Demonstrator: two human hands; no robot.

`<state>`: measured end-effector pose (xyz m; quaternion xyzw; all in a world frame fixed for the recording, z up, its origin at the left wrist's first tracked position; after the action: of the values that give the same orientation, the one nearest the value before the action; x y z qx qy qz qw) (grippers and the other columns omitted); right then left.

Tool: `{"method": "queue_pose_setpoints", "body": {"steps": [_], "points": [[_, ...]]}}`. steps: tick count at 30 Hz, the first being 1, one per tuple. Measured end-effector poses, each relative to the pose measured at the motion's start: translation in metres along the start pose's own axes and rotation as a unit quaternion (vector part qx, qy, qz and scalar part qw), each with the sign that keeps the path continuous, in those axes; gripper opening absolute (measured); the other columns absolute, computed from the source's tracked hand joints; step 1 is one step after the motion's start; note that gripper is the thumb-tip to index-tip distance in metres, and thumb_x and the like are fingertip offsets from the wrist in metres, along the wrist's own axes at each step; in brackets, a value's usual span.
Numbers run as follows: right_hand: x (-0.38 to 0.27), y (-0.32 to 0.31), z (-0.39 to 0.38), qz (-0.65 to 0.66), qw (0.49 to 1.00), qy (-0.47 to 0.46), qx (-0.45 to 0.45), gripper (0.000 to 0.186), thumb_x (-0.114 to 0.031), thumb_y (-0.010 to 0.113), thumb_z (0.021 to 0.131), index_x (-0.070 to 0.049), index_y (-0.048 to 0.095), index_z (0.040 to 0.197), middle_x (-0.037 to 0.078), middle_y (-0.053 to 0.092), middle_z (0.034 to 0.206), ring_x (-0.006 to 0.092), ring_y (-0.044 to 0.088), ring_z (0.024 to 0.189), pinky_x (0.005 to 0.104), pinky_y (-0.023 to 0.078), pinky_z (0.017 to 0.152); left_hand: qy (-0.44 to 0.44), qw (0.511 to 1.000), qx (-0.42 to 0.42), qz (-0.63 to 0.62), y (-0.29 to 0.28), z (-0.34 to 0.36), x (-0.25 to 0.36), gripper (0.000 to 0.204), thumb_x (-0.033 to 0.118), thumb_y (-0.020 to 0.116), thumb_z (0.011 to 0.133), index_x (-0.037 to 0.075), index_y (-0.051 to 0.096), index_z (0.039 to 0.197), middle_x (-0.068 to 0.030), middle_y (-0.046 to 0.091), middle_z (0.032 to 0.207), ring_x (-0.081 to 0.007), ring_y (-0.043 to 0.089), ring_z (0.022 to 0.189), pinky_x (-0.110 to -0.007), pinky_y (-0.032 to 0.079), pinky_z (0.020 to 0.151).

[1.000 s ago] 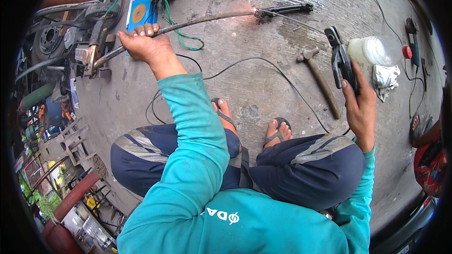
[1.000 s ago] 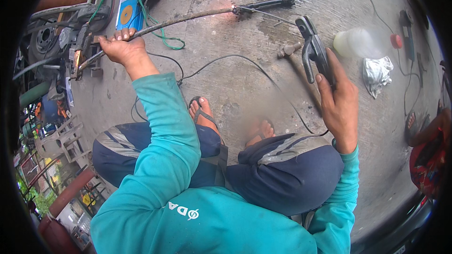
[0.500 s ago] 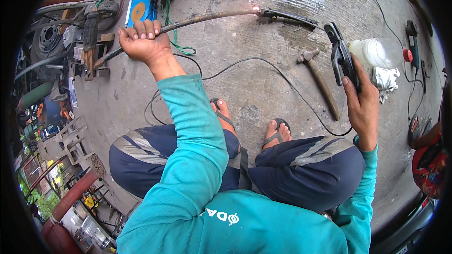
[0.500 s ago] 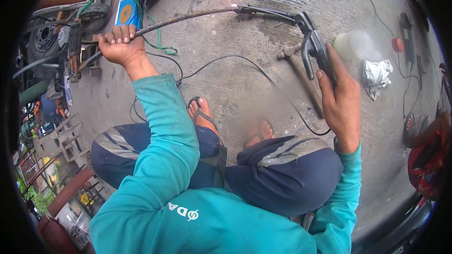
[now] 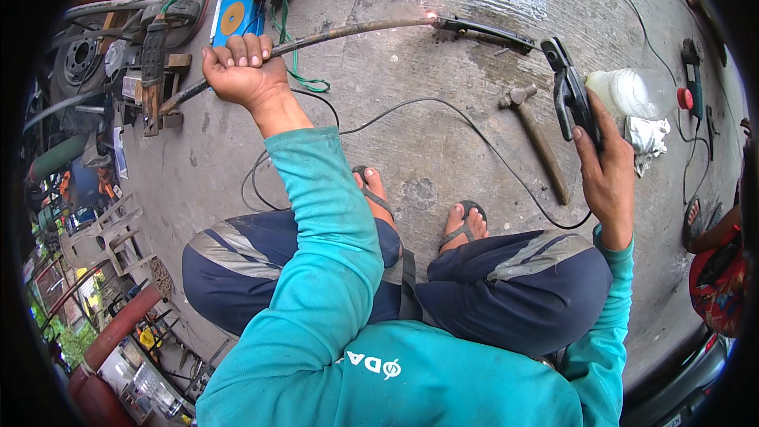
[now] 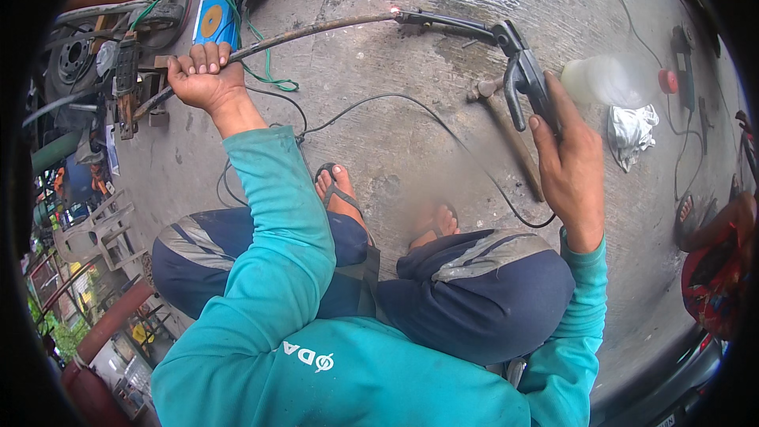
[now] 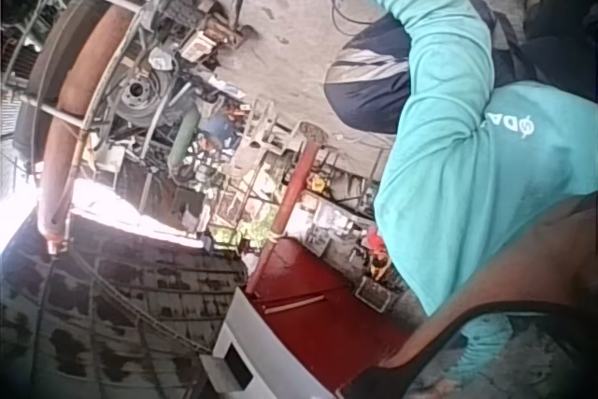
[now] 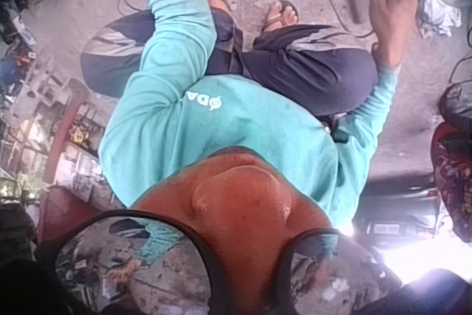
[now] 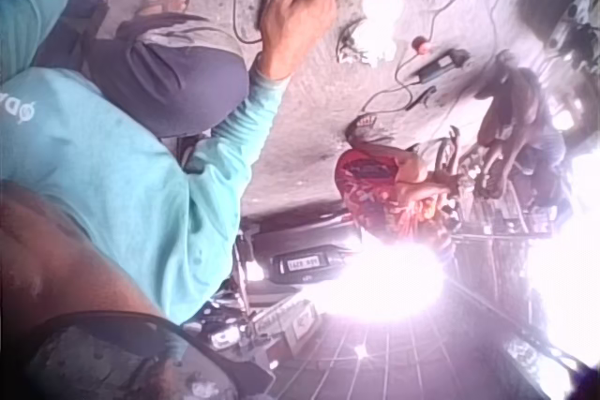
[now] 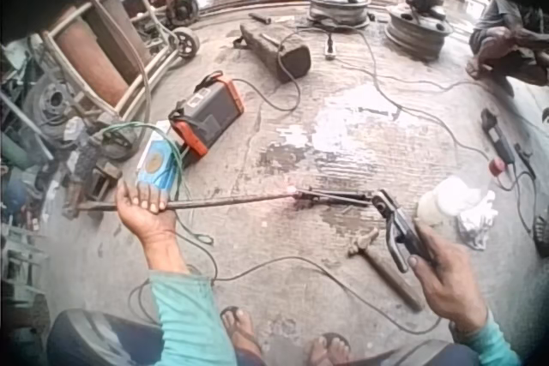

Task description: The person welds a metal rod to a metal part using a welding torch, then cools the weld with water from a bottle. They repeat the process by welding another section and cooling it again.

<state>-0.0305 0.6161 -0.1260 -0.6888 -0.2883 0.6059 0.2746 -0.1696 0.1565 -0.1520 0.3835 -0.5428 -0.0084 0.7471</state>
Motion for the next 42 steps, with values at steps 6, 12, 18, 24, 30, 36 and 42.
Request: {"method": "queue_pose_setpoints", "body": {"steps": [6, 12, 18, 24, 30, 36, 42], "points": [[-0.0008, -0.0002, 0.0017, -0.013, 1.0, -0.011, -0.006, 0.051, -0.009, 0.06, 0.101, -0.003, 0.051, 0.15, 0.024, 0.067, 0.131, 0.0263, 0.065, 0.12, 0.0377, 0.046, 0.106, -0.006, 1.0, -0.005, -0.008, -0.0017, 0.0007, -0.0007, 0.043, 0.033, 0.036, 0.103, 0.022, 0.031, 0.062, 0.005, 0.027, 0.051, -0.0096, 0.026, 0.042, -0.028, 0.023, 0.046], [-0.0008, 0.0013, 0.0024, -0.009, 1.0, -0.006, -0.002, 0.051, -0.009, 0.061, 0.101, -0.003, 0.051, 0.15, 0.024, 0.068, 0.128, 0.0269, 0.067, 0.115, 0.0377, 0.048, 0.103, -0.005, 1.0, -0.014, -0.01, -0.0003, 0.0005, -0.0005, 0.042, 0.032, 0.036, 0.102, 0.021, 0.031, 0.062, 0.005, 0.026, 0.051, -0.0099, 0.025, 0.042, -0.028, 0.024, 0.046], [-0.0004, 0.0018, 0.0029, 0.0, 1.0, 0.014, -0.01, 0.051, -0.01, 0.061, 0.101, -0.003, 0.051, 0.15, 0.024, 0.069, 0.125, 0.026, 0.068, 0.111, 0.0377, 0.05, 0.099, -0.005, 1.0, -0.004, -0.018, -0.0007, 0.0008, -0.0011, 0.04, 0.03, 0.036, 0.101, 0.021, 0.03, 0.062, 0.0045, 0.027, 0.051, -0.0096, 0.026, 0.042, -0.028, 0.026, 0.045], [-0.0024, 0.0026, 0.0034, 0.009, 1.0, 0.005, -0.003, 0.05, -0.012, 0.061, 0.102, -0.003, 0.052, 0.15, 0.024, 0.07, 0.121, 0.0258, 0.069, 0.107, 0.0377, 0.051, 0.097, -0.01, 1.0, -0.003, -0.022, -0.0012, 0.0014, -0.0012, 0.04, 0.029, 0.036, 0.101, 0.021, 0.03, 0.063, 0.0046, 0.027, 0.051, -0.0096, 0.025, 0.041, -0.028, 0.027, 0.045], [-0.0031, 0.0039, 0.0025, 0.001, 1.0, 0.01, 0.003, 0.05, -0.014, 0.062, 0.102, -0.003, 0.052, 0.149, 0.023, 0.071, 0.12, 0.0264, 0.069, 0.105, 0.0372, 0.051, 0.096, -0.007, 1.0, -0.004, -0.017, -0.0014, 0.0014, -0.0011, 0.04, 0.029, 0.036, 0.101, 0.021, 0.03, 0.062, 0.0046, 0.026, 0.051, -0.0099, 0.025, 0.041, -0.028, 0.027, 0.046], [-0.0023, 0.0052, 0.0037, 0.004, 1.0, 0.008, 0.003, 0.05, -0.014, 0.062, 0.102, -0.004, 0.052, 0.149, 0.023, 0.071, 0.119, 0.0252, 0.069, 0.103, 0.0369, 0.052, 0.095, -0.006, 1.0, 0.0, -0.016, -0.0017, 0.0013, -0.0011, 0.041, 0.029, 0.036, 0.101, 0.022, 0.03, 0.062, 0.0048, 0.026, 0.05, -0.0099, 0.025, 0.041, -0.028, 0.027, 0.046], [-0.0019, 0.0053, 0.0033, -0.006, 1.0, 0.014, -0.002, 0.05, -0.014, 0.062, 0.102, -0.005, 0.052, 0.15, 0.023, 0.071, 0.119, 0.0251, 0.069, 0.102, 0.0373, 0.052, 0.094, -0.006, 1.0, -0.002, -0.013, -0.0027, 0.0015, -0.001, 0.04, 0.029, 0.036, 0.101, 0.022, 0.03, 0.062, 0.005, 0.026, 0.051, -0.0102, 0.025, 0.041, -0.028, 0.027, 0.045]]}}
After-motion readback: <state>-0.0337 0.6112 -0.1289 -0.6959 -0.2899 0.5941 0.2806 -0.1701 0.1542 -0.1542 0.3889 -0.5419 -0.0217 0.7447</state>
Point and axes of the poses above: each hand's wrist, its own z-axis towards the middle knuckle, its own y-axis out of the palm, x = y × z, the point moved 4 cm from there along z, towards the middle knuckle
